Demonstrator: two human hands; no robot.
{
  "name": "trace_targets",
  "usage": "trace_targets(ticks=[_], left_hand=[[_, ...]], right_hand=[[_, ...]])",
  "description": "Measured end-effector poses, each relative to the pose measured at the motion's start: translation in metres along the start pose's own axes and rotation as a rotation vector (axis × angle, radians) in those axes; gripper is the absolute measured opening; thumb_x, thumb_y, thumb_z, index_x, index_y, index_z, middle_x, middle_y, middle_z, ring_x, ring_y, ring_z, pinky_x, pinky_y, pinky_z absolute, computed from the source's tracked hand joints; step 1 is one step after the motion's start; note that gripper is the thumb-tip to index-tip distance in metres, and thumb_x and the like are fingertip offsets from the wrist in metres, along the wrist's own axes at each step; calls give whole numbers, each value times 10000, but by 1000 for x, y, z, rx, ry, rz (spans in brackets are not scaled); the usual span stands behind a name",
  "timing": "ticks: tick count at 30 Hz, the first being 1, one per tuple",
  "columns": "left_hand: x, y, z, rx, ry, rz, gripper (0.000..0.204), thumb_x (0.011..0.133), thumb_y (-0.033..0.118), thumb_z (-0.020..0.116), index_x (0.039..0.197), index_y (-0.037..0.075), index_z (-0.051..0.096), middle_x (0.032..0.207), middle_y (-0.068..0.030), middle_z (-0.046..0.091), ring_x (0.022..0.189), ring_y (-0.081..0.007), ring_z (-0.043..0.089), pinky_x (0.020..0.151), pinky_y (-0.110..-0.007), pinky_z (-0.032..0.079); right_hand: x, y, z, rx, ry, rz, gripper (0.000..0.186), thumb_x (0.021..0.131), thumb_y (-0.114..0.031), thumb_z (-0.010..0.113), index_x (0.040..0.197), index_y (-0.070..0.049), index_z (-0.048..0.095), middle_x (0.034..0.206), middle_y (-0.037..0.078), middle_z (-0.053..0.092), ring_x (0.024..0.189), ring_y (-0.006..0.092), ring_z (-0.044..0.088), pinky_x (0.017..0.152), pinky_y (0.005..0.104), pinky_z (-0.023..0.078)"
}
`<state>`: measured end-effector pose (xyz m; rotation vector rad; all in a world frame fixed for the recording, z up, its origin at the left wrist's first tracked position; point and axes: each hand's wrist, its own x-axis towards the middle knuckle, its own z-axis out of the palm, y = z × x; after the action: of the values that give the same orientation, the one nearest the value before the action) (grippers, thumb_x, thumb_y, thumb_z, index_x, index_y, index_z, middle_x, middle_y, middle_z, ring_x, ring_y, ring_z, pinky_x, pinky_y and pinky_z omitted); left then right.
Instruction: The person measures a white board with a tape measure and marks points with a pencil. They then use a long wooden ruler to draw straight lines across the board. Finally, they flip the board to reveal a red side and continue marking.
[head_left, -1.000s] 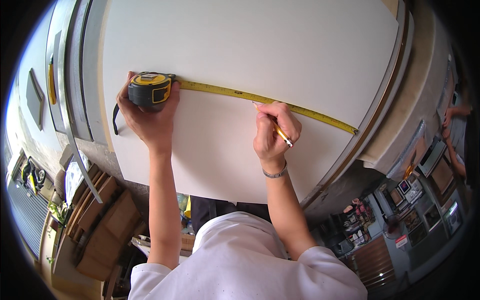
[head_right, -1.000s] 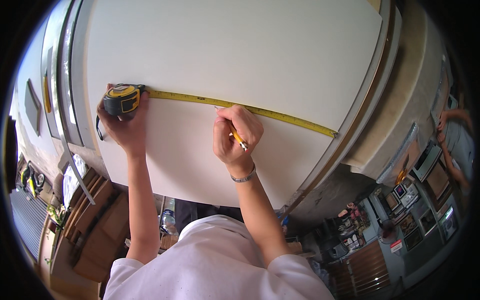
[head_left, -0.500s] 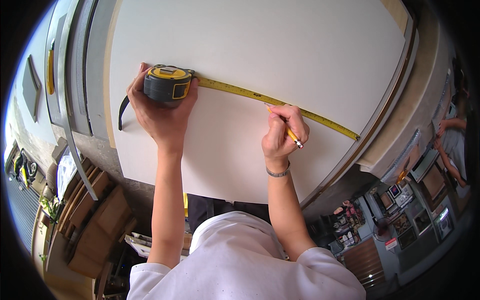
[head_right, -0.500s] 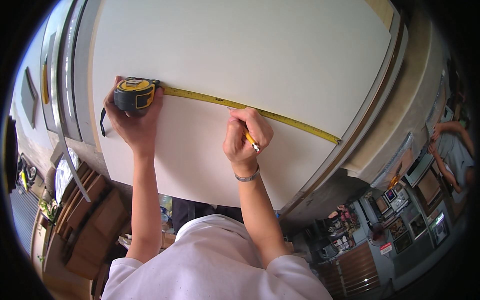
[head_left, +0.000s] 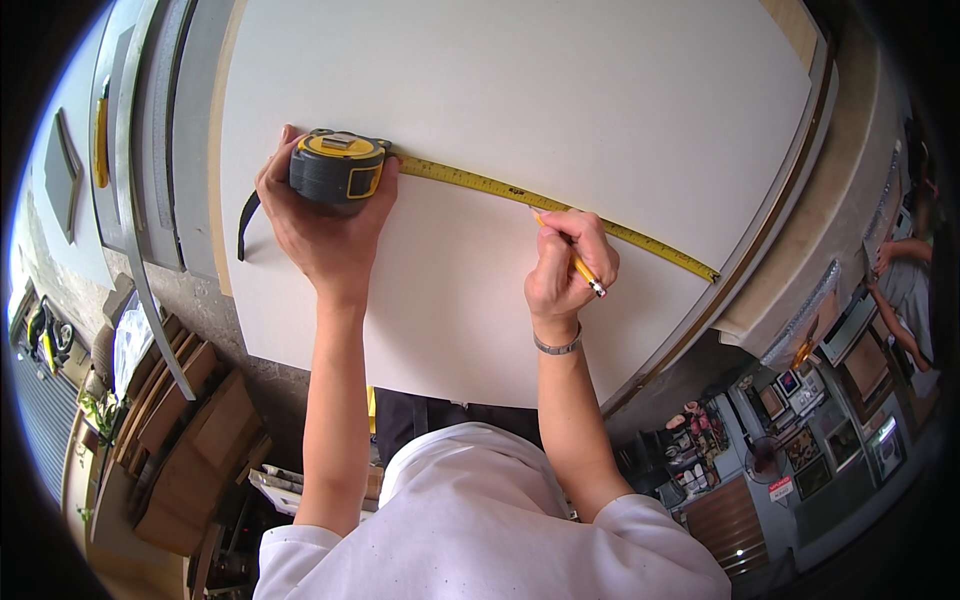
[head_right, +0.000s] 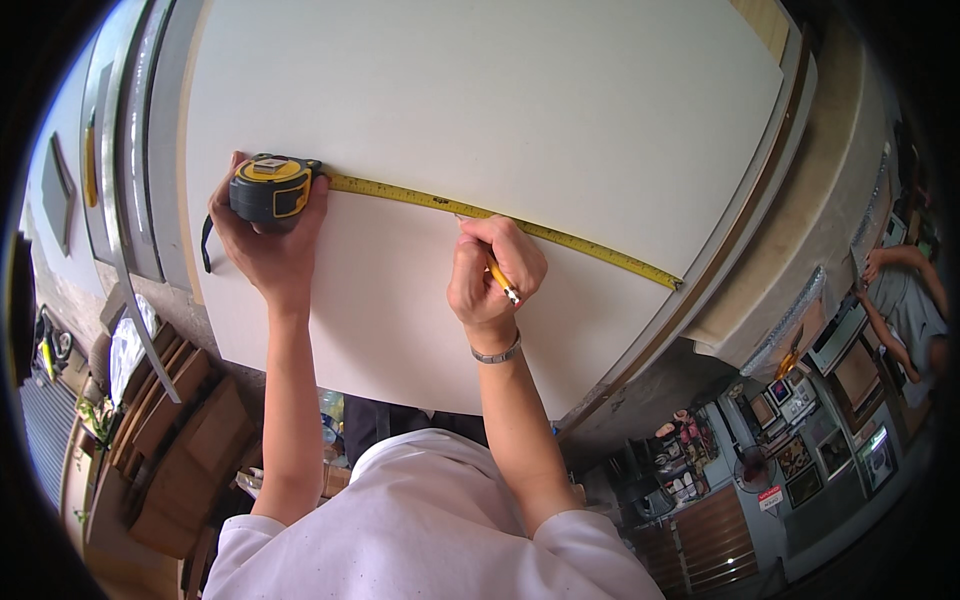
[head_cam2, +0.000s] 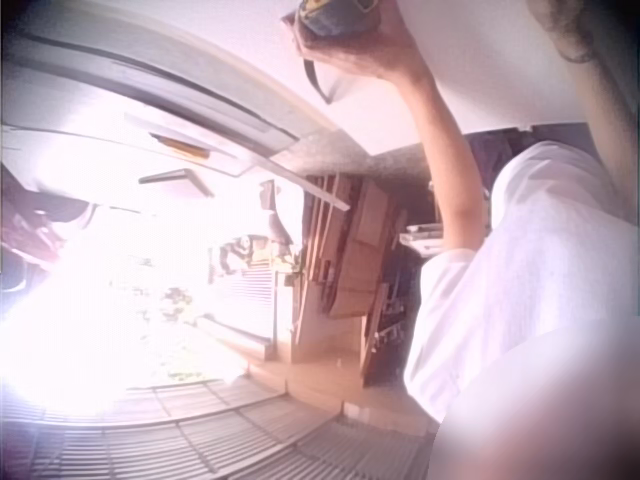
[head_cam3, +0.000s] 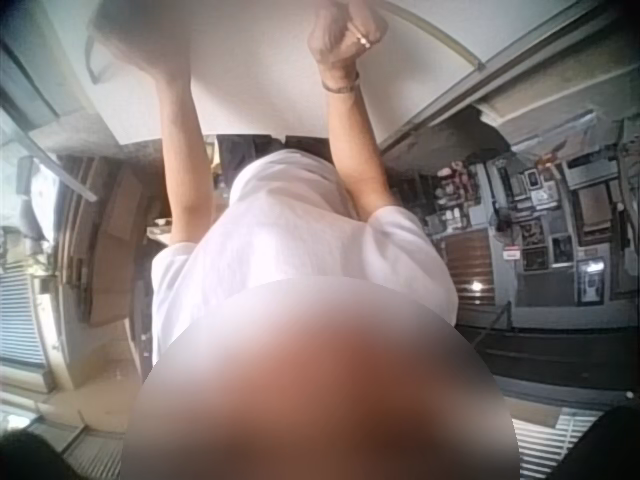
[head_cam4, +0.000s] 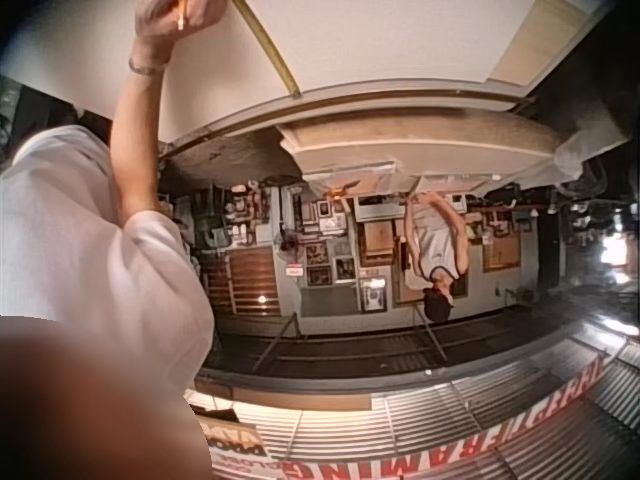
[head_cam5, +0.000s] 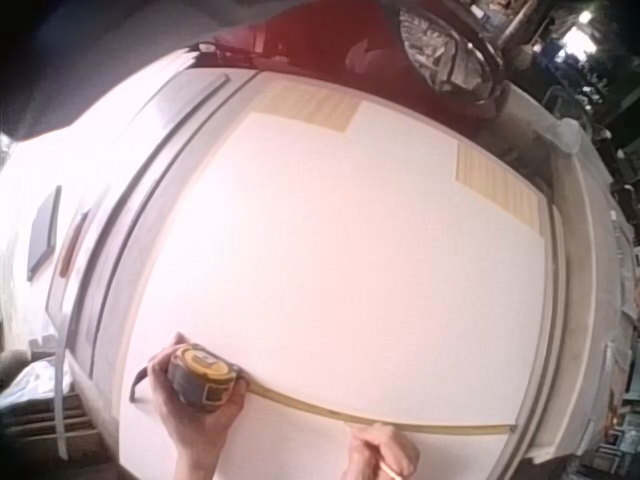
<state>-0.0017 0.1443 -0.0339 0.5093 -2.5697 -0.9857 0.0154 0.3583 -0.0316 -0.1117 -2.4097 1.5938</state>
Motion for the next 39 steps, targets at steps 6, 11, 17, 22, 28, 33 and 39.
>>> trace_targets(ticks=[6,11,17,22,28,33,39], left_hand=[[0,0,0,1,5,6,752,673,271,968,1238,69,514,1255,-155,578,1304,-351,565,1089,-465,478],[0,0,1,-14,15,19,754,668,259,971,1238,63,518,1253,-159,578,1295,-354,571,1080,-465,481],[0,-1,1,-32,22,31,753,668,247,971,1238,52,520,1248,-165,577,1285,-361,573,1076,-465,484],[1,0,1,-16,19,39,758,668,252,971,1243,48,521,1252,-167,576,1277,-356,575,1075,-457,484],[1,1,-1,18,11,27,772,659,243,970,1256,50,521,1254,-171,578,1264,-356,575,1069,-460,476],[1,3,-1,26,14,29,773,655,214,962,1268,56,519,1285,-184,575,1253,-355,570,1058,-461,467],[2,7,-2,-41,-1,5,796,702,190,946,1341,47,495,1321,-174,564,1260,-345,550,1093,-464,447]], right_hand=[[1,-1,0,3,2,3,137,795,74,526,779,47,659,701,106,652,512,113,536,483,247,407],[1,-2,1,6,10,2,137,788,80,523,781,52,658,699,108,652,515,119,538,493,247,416],[2,0,3,-4,23,-32,139,771,97,516,776,34,641,670,89,631,508,144,537,494,258,415],[3,-3,2,-5,12,-19,146,762,106,509,770,24,630,656,79,621,505,154,534,494,262,411],[3,-3,3,78,57,30,123,771,70,518,776,35,636,643,65,587,513,115,480,494,244,361],[-6,-21,-41,496,176,387,131,783,16,511,841,43,624,696,49,531,548,88,398,542,232,333],[-22,-39,-127,68,227,262,206,1017,-94,481,1115,45,597,764,85,600,644,116,532,597,256,429]])
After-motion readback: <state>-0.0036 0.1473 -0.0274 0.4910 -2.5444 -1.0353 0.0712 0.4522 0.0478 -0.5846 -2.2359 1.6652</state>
